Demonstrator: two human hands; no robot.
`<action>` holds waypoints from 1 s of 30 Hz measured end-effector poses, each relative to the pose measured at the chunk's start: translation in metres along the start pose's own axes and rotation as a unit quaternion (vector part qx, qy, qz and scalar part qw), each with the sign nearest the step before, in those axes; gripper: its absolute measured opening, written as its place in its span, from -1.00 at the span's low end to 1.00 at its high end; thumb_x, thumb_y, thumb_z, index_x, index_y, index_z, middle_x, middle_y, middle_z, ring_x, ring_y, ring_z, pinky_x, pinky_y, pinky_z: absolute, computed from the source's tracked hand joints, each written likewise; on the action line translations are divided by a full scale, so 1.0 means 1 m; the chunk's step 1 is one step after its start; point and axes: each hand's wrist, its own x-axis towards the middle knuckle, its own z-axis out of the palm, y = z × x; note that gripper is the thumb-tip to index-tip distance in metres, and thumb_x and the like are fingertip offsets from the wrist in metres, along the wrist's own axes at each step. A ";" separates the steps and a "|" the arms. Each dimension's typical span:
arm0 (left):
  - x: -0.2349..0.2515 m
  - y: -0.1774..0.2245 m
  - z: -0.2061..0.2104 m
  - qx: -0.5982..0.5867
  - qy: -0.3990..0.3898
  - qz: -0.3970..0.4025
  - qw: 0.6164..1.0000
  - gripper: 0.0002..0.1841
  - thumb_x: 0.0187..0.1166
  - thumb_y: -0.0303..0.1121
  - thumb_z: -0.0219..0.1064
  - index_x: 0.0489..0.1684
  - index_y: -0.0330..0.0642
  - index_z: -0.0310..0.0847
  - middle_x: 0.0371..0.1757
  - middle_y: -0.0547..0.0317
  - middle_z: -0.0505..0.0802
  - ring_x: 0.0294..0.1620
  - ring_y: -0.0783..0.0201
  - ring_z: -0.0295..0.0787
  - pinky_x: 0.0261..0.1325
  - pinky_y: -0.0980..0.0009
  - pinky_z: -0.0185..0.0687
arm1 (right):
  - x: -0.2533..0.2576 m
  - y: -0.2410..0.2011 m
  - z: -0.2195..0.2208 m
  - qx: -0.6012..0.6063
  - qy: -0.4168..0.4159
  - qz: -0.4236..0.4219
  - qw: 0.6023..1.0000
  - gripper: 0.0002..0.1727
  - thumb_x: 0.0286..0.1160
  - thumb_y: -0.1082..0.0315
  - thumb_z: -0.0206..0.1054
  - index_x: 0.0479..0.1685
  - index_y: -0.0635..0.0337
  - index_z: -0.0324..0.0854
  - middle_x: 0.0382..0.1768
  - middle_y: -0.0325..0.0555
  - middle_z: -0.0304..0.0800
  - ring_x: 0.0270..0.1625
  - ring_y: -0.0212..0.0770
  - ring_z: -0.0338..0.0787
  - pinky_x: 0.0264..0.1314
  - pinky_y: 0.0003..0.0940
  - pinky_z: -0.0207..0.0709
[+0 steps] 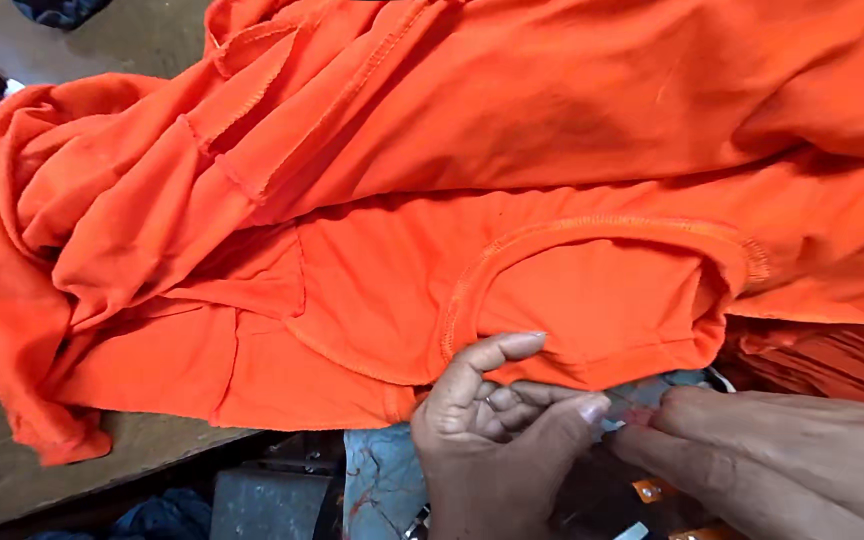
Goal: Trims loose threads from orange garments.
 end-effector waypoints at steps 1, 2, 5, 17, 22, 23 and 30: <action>-0.001 -0.002 -0.002 -0.018 0.001 -0.016 1.000 -0.42 0.18 -0.82 0.53 0.29 -0.43 0.59 -0.39 -0.17 0.90 -0.46 0.23 0.91 -0.28 0.38 0.90 | 0.001 0.001 0.000 0.008 -0.012 0.001 1.000 -0.83 0.65 0.35 0.21 -0.09 0.21 0.69 -0.46 0.02 0.65 -0.46 -0.07 0.59 -0.48 -0.20 0.37; -0.002 -0.003 -0.004 -0.048 0.004 -0.042 0.998 -0.42 0.21 -0.82 0.53 0.31 -0.37 0.62 -0.38 -0.22 0.90 -0.44 0.20 0.91 -0.27 0.39 0.87 | 0.002 0.001 -0.001 0.011 -0.024 0.012 1.000 -0.81 0.67 0.28 0.22 -0.07 0.18 0.67 -0.43 0.01 0.65 -0.43 -0.08 0.61 -0.45 -0.21 0.39; -0.005 0.002 -0.007 -0.092 -0.004 -0.091 0.992 -0.39 0.23 -0.77 0.55 0.35 -0.24 0.60 -0.35 -0.19 0.90 -0.38 0.24 0.91 -0.20 0.42 0.84 | -0.002 0.007 -0.014 -0.010 -0.035 0.071 0.997 -0.46 0.76 -0.14 0.09 0.24 0.15 0.63 -0.32 0.01 0.70 -0.36 -0.14 0.66 -0.38 -0.22 0.49; -0.003 0.018 -0.006 -0.116 -0.010 -0.134 0.984 -0.23 0.20 -0.85 0.47 0.53 -0.30 0.32 -0.36 -0.25 0.87 -0.38 0.20 0.90 -0.23 0.40 0.82 | -0.017 0.018 -0.013 -0.122 0.037 0.064 0.990 -0.56 0.82 0.10 0.05 0.33 0.20 0.67 -0.35 0.04 0.62 -0.35 -0.03 0.60 -0.37 -0.17 0.38; -0.004 0.019 -0.004 -0.104 -0.001 -0.136 0.985 -0.26 0.20 -0.83 0.48 0.48 -0.29 0.34 -0.38 -0.22 0.87 -0.41 0.22 0.89 -0.27 0.43 0.81 | -0.012 0.018 -0.007 -0.124 0.049 0.057 0.989 -0.59 0.82 0.11 0.06 0.25 0.18 0.69 -0.39 -0.01 0.56 -0.37 -0.06 0.55 -0.36 -0.19 0.33; -0.004 0.019 -0.004 -0.108 0.000 -0.136 0.985 -0.26 0.20 -0.83 0.48 0.47 -0.30 0.33 -0.38 -0.23 0.87 -0.41 0.21 0.90 -0.27 0.42 0.81 | -0.011 0.018 -0.008 -0.122 0.048 0.062 0.989 -0.59 0.81 0.11 0.08 0.26 0.19 0.70 -0.40 -0.01 0.58 -0.38 -0.06 0.55 -0.38 -0.19 0.33; -0.004 0.019 -0.003 -0.093 0.000 -0.131 0.987 -0.30 0.17 -0.84 0.47 0.39 -0.35 0.30 -0.39 -0.20 0.85 -0.43 0.23 0.88 -0.32 0.44 0.79 | -0.008 0.016 -0.009 -0.128 0.042 0.068 0.988 -0.58 0.81 0.10 0.06 0.18 0.23 0.70 -0.42 0.00 0.58 -0.40 -0.05 0.56 -0.42 -0.18 0.33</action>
